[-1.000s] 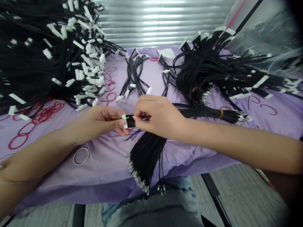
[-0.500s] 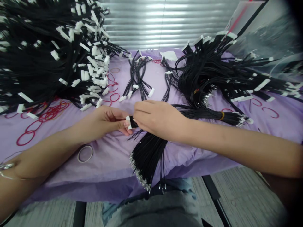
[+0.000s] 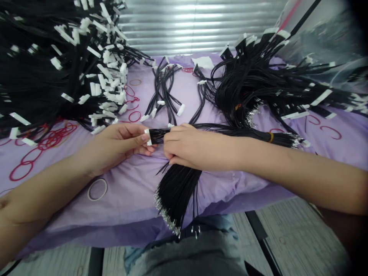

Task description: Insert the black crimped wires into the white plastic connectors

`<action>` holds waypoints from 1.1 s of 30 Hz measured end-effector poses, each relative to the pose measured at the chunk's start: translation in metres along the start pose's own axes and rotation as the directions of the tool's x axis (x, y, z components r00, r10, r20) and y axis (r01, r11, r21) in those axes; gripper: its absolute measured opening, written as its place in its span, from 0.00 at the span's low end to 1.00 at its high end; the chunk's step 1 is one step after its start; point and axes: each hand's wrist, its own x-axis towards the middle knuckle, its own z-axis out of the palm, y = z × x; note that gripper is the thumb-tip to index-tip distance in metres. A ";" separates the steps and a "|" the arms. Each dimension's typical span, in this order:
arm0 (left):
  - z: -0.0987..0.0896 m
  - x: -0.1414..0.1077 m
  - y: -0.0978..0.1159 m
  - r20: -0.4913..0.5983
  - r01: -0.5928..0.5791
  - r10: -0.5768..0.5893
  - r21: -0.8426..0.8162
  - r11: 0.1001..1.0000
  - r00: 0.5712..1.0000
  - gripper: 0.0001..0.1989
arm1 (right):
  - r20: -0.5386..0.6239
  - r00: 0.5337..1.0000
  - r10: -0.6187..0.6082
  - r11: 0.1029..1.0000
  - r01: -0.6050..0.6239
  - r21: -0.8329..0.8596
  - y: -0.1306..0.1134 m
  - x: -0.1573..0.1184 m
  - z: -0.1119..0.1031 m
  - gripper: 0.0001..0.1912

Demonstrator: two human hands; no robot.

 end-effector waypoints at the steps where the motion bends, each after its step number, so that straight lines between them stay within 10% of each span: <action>1: 0.000 0.000 0.000 0.014 0.000 0.000 0.005 1.000 1.000 0.06 | -0.021 1.000 0.004 1.000 -0.004 0.020 -0.001 0.000 0.000 0.10; 13: 0.000 0.000 0.000 0.021 0.011 -0.011 0.005 1.000 1.000 0.07 | -0.452 0.880 0.146 0.880 0.094 0.466 0.002 -0.001 0.010 0.08; 33: -0.004 -0.001 0.000 0.112 -0.063 0.051 0.109 0.992 0.992 0.07 | -0.388 0.842 0.375 0.857 -0.155 0.491 0.006 0.002 0.007 0.07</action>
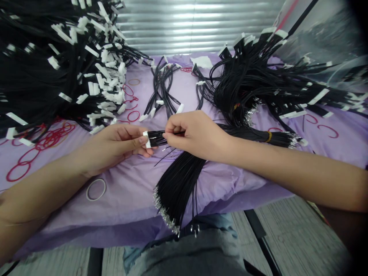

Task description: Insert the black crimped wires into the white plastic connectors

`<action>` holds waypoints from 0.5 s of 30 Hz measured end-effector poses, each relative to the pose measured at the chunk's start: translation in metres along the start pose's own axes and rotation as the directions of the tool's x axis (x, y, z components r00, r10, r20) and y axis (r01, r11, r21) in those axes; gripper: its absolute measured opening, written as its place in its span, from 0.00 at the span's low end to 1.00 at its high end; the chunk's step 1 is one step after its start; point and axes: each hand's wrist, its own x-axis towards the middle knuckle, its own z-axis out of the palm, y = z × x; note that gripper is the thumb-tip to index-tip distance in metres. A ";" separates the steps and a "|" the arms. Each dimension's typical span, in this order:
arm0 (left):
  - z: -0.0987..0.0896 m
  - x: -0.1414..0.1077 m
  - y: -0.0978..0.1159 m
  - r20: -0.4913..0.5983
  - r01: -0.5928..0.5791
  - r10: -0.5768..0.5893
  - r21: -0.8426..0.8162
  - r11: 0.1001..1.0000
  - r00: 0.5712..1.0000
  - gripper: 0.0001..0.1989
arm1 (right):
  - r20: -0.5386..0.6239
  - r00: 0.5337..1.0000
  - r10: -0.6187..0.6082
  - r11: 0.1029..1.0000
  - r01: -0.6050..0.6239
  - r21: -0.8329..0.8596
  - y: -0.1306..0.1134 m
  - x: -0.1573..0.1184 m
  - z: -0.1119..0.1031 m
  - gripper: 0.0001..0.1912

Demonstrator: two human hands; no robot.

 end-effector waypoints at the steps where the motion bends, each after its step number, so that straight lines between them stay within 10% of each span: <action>1: -0.001 0.000 -0.001 0.000 -0.012 0.012 0.009 1.000 1.000 0.07 | 0.012 1.000 0.000 1.000 0.000 0.001 0.000 0.000 0.000 0.07; 15: -0.003 0.002 -0.007 -0.023 -0.034 0.036 0.076 0.997 0.999 0.08 | 0.016 0.990 -0.139 0.988 0.140 -0.071 0.003 0.002 0.004 0.08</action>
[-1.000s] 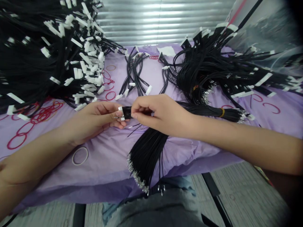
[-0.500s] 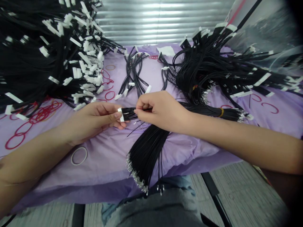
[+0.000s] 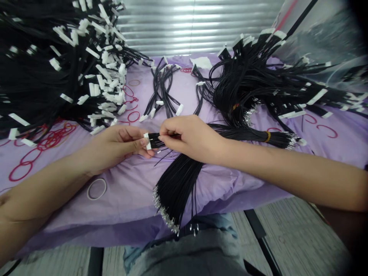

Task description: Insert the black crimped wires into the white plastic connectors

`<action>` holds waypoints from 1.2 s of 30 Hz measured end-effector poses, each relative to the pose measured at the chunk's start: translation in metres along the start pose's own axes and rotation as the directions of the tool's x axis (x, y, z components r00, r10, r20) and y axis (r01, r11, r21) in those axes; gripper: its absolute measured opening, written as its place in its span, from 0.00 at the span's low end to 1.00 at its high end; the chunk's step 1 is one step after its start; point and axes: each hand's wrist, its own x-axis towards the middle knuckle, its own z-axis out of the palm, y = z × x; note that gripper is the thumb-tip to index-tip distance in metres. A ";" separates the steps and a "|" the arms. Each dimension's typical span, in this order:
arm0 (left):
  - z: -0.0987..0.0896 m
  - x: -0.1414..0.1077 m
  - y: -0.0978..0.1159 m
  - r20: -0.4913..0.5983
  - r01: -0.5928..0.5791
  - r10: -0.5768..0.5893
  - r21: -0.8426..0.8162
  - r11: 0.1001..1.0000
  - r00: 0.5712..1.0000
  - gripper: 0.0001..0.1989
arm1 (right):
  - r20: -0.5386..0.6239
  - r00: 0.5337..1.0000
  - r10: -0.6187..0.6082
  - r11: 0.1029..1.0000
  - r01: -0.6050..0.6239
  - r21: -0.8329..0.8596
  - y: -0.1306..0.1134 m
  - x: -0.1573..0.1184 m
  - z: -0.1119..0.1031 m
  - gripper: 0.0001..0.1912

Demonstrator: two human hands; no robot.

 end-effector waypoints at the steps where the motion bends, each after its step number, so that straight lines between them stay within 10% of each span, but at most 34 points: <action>1: 0.000 0.000 0.000 -0.007 0.006 -0.006 -0.015 1.000 1.000 0.08 | -0.035 0.998 -0.043 0.999 0.042 -0.019 0.000 0.000 -0.001 0.09; 9: 0.005 0.000 0.005 -0.030 0.026 -0.031 -0.137 0.990 0.999 0.09 | -0.112 0.958 -0.264 0.938 0.228 -0.260 0.000 -0.003 -0.002 0.11; 28: 0.002 -0.005 0.004 -0.026 0.041 -0.036 0.187 0.981 0.999 0.09 | 0.119 0.990 -0.078 0.929 0.115 -0.351 -0.006 0.003 0.013 0.12; 33: 0.006 -0.003 0.004 -0.111 0.014 -0.025 -0.095 0.995 0.994 0.08 | -0.013 0.989 -0.149 0.851 0.121 -0.511 -0.011 -0.003 -0.001 0.16; 36: 0.006 -0.001 0.003 -0.128 0.051 -0.084 -0.244 0.968 0.988 0.10 | 0.099 0.974 -0.201 0.842 0.224 -0.490 -0.011 -0.008 -0.011 0.16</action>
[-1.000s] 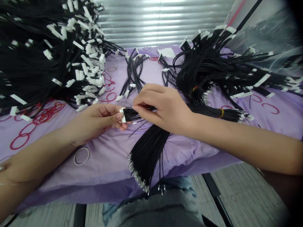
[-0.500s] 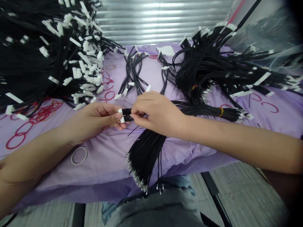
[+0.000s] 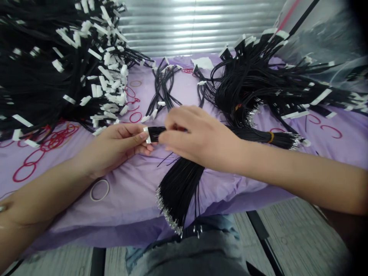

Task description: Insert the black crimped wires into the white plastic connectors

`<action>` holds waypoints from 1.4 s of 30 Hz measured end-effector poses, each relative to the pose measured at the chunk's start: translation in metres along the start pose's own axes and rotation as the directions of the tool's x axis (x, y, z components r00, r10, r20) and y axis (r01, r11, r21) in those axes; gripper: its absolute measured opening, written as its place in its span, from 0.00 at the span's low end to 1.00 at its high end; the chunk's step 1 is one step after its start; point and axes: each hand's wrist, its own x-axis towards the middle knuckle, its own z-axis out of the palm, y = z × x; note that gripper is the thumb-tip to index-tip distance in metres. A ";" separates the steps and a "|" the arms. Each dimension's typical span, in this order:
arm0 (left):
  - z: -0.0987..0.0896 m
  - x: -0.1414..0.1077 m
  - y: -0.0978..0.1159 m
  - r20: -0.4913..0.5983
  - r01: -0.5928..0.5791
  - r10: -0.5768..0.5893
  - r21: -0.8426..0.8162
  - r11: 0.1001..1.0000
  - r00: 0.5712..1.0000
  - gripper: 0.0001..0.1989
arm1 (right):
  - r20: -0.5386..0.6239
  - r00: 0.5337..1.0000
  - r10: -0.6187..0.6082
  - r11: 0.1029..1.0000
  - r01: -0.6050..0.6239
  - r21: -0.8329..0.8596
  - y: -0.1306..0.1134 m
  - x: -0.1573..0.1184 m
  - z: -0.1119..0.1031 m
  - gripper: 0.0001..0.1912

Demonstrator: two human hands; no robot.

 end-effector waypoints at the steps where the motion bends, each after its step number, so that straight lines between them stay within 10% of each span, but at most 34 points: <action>1: 0.000 0.000 0.000 -0.007 0.016 -0.017 -0.022 1.000 1.000 0.11 | 0.079 0.996 -0.050 0.998 0.047 0.038 0.002 -0.001 -0.001 0.15; 6: -0.002 0.001 -0.001 -0.034 0.033 -0.034 -0.044 0.999 0.999 0.11 | 0.311 0.944 -0.109 0.983 0.056 0.175 0.006 -0.001 0.003 0.09; 15: -0.002 0.001 0.001 0.033 -0.001 0.001 0.010 1.000 0.999 0.12 | 0.025 0.980 0.197 0.837 -0.182 0.515 0.002 0.001 0.005 0.03; 22: -0.001 -0.001 0.004 0.073 -0.004 0.000 0.047 0.999 0.997 0.10 | 0.041 0.939 0.340 0.752 -0.298 0.588 0.005 0.001 0.014 0.05; 42: -0.006 0.000 0.003 0.117 -0.003 -0.001 0.035 0.999 0.993 0.08 | -0.015 0.988 0.157 0.909 -0.138 0.393 0.007 0.001 0.009 0.10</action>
